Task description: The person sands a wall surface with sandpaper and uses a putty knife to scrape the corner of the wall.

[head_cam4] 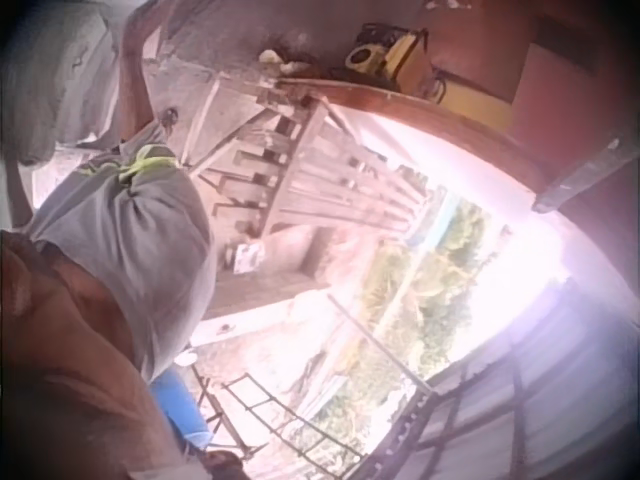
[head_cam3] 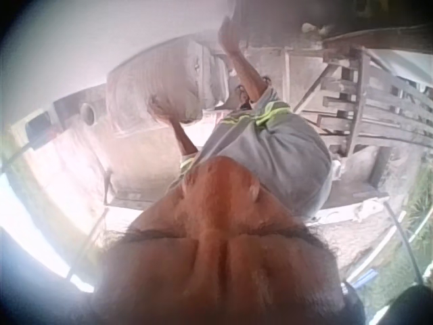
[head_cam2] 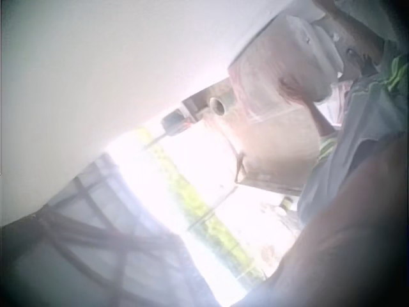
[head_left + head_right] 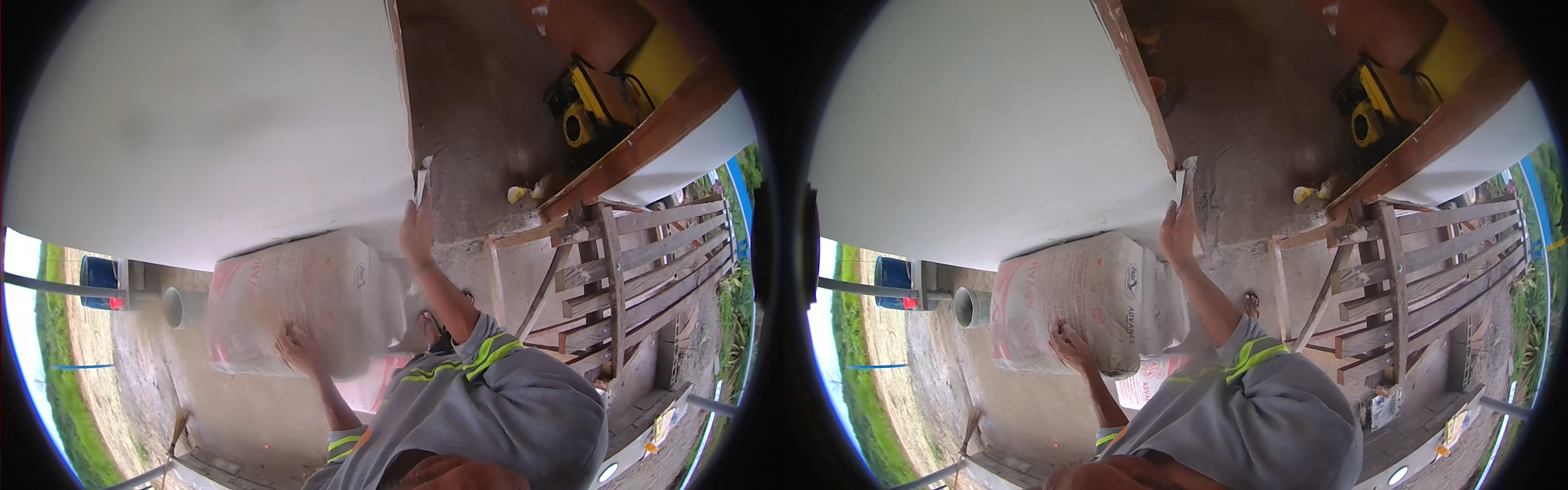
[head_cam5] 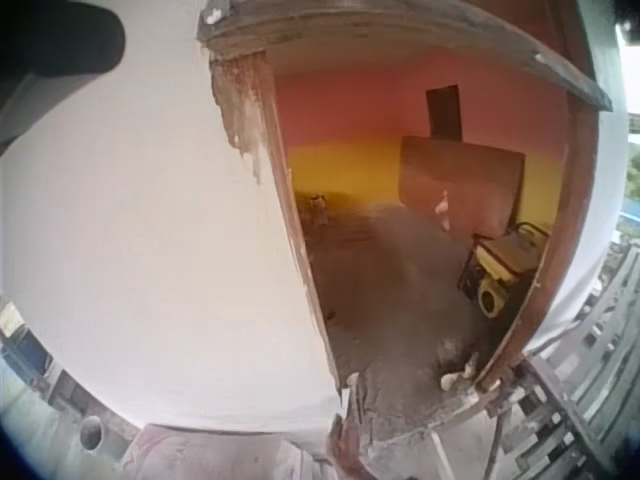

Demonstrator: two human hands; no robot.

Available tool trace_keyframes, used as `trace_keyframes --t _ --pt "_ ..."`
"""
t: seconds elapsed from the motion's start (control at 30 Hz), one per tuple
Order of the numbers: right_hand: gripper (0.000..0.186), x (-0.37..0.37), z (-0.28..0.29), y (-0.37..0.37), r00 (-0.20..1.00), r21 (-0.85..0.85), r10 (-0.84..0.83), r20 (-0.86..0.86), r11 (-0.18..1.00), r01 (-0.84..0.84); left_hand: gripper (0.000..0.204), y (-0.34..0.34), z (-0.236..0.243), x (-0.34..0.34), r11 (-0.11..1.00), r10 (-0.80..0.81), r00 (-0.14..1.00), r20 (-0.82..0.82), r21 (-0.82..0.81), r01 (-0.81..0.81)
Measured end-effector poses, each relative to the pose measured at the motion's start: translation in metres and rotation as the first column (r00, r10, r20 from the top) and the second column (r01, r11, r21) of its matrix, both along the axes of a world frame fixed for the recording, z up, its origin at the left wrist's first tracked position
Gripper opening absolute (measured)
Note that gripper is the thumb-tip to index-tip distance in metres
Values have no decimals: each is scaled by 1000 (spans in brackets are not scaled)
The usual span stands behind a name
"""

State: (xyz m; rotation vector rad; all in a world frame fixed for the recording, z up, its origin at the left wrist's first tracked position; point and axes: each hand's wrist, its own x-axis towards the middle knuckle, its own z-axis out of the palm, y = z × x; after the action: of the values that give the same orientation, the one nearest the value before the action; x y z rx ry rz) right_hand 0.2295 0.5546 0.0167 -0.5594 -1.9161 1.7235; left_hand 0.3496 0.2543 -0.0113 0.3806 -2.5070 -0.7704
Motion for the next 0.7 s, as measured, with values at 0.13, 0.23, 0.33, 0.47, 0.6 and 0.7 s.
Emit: trace_keyframes --t 0.13,0.23,0.33,0.47,0.6,0.7 --pt "61 -10 126 3 868 341 49 -494 930 141 32 1 -6 2 1000 -18 999 -29 -16 18" --pt "64 -14 122 9 849 469 41 -527 847 250 32 -5 -11 -3 1000 -30 999 -24 -9 30" --pt "69 -5 39 11 962 350 -23 -272 929 121 34 -7 -15 -10 997 -54 998 -32 -60 52" --pt "76 -3 39 -2 967 225 12 -254 973 47 35 3 -9 -14 997 1 1000 3 -80 0" --pt "77 -22 145 -20 849 472 -42 -527 816 333 34 4 0 -1 1000 -8 999 34 -10 8" --pt "78 -24 23 -24 916 450 -148 -372 834 318 32 1 -3 -8 998 -28 999 37 -46 29"
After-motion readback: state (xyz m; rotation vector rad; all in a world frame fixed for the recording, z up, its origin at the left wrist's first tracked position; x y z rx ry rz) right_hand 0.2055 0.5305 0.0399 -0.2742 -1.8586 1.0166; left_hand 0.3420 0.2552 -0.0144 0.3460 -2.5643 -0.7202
